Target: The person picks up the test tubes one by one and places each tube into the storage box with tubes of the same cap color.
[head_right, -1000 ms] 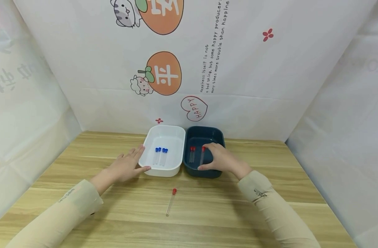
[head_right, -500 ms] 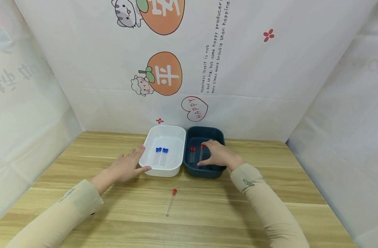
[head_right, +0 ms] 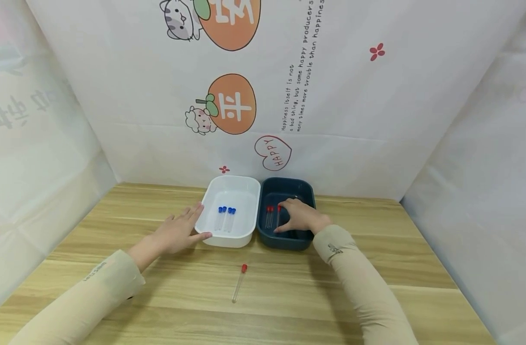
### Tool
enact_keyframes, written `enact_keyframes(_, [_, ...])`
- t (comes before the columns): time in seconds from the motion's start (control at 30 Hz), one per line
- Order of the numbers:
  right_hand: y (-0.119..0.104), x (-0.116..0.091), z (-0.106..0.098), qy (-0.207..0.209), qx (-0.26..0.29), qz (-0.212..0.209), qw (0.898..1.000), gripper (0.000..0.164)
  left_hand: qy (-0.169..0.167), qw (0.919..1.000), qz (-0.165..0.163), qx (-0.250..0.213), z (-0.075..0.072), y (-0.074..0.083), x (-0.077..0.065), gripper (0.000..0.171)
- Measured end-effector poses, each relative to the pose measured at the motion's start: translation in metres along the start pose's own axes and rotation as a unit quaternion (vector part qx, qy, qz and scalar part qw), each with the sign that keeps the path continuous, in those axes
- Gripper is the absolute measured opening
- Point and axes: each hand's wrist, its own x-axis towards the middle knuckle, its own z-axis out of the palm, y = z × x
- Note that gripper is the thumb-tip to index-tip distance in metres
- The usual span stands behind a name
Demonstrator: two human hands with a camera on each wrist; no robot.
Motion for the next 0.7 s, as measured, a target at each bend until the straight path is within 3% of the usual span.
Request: enact_keyframes(0.7, [0.004,0.017,0.014,-0.010,-0.011,0.027,1.000,0.089,-0.004,0.9999,0.005,-0.012,-0.003,0.000,-0.003,0.100])
